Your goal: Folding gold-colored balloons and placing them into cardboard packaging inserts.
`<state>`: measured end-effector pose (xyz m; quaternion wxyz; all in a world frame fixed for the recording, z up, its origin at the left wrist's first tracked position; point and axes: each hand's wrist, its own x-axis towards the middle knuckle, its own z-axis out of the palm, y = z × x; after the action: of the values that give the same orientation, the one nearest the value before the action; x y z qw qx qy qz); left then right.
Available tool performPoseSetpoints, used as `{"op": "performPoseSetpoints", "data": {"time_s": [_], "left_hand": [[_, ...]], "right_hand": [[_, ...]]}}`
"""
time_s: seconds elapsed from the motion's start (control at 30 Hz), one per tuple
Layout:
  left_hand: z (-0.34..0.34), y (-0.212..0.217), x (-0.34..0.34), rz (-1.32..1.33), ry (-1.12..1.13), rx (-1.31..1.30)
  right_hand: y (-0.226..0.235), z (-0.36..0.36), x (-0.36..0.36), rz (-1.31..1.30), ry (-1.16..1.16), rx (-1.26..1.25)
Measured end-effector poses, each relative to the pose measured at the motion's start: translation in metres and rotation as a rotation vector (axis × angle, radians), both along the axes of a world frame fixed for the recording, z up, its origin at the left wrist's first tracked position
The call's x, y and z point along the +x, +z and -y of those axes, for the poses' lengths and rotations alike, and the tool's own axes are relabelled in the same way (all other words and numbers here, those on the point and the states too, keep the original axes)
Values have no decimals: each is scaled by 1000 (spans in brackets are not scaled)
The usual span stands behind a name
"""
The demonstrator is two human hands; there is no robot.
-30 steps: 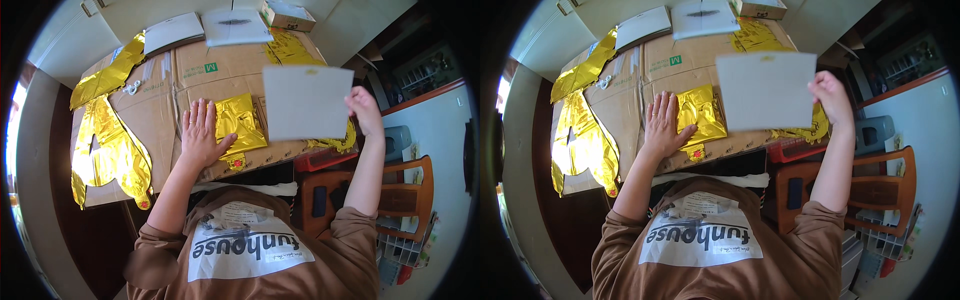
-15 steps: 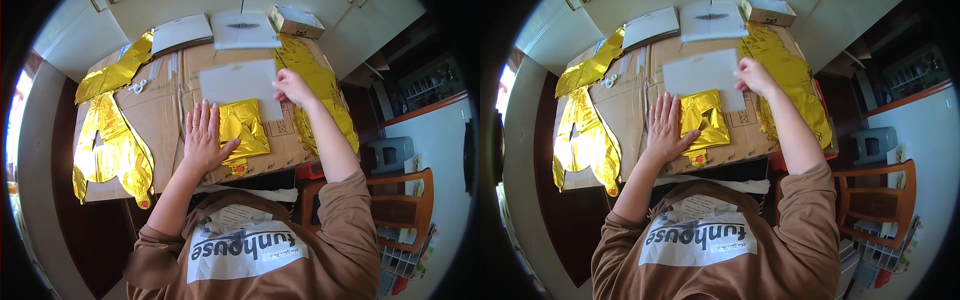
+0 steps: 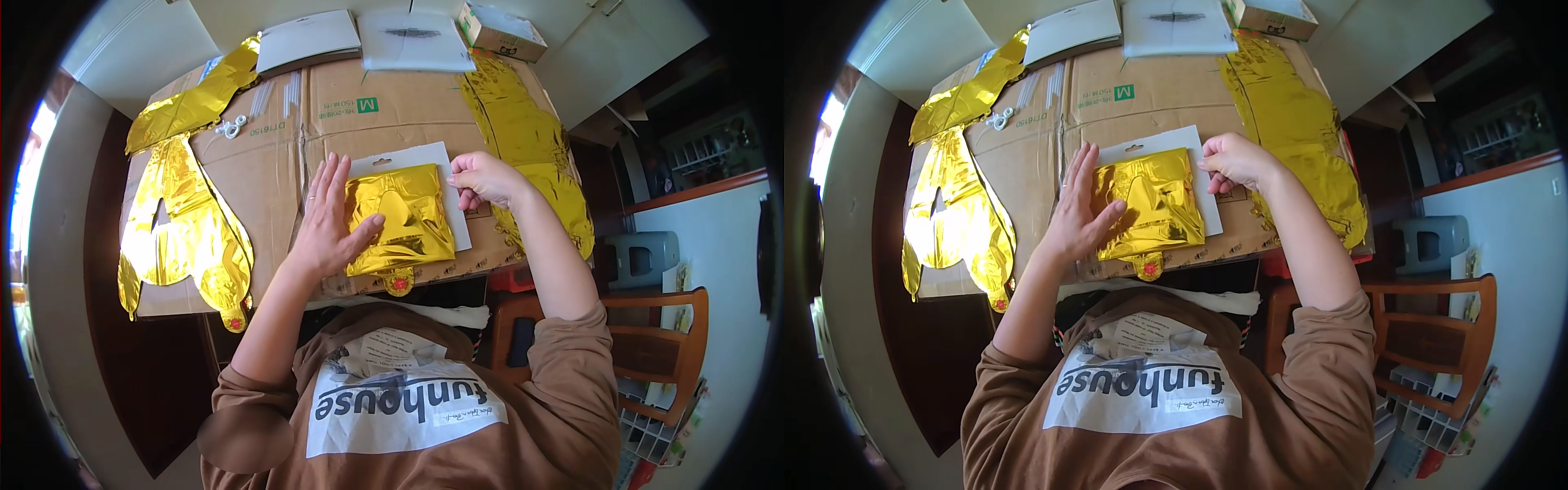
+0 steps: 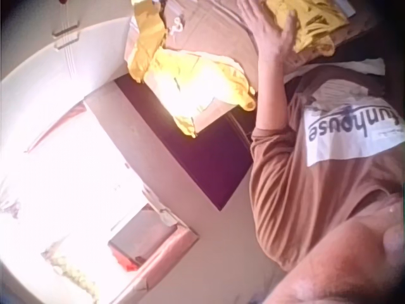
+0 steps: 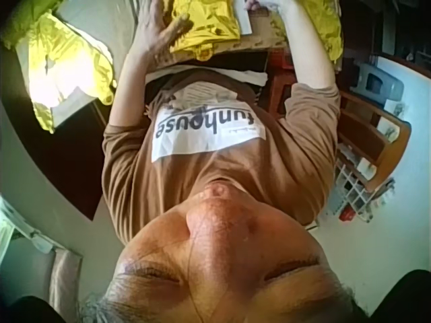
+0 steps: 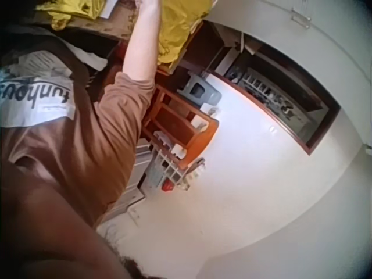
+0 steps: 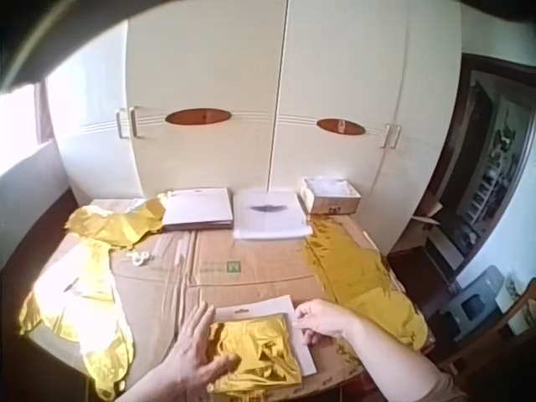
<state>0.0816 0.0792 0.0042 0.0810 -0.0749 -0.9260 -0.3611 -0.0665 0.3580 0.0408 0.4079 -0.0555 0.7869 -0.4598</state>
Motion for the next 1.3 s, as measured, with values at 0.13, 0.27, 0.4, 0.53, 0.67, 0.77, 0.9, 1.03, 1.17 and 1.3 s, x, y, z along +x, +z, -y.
{"op": "performPoseSetpoints", "data": {"time_s": [0.13, 0.27, 0.4, 0.53, 0.67, 0.77, 0.9, 1.03, 1.17, 1.3], "left_hand": [[20, 12, 28, 6, -155, -41], [16, 14, 43, -41, -246, -213], [9, 7, 42, -39, -238, -252], [7, 3, 38, -45, -218, -249], [4, 4, 37, -39, -208, -276], [7, 5, 38, -51, -225, -290], [12, -1, 34, -114, -178, -214], [1, -2, 23, -136, -85, -475], [2, -5, 21, -63, -124, -503], [5, -4, 17, -41, -146, -541]], "right_hand": [[5, 4, 19, -92, -22, 14], [6, 7, 29, -160, 31, 85], [5, 6, 34, -175, 50, 122], [7, 5, 39, -140, 25, 115], [2, 1, 44, -293, 37, 207], [4, 2, 57, -892, 66, 395], [10, 19, 79, -1227, 134, 233], [-28, 36, 93, -1313, 408, 262], [-52, 27, 95, -1226, 487, 421], [-55, 25, 96, -1231, 423, 398]]}}
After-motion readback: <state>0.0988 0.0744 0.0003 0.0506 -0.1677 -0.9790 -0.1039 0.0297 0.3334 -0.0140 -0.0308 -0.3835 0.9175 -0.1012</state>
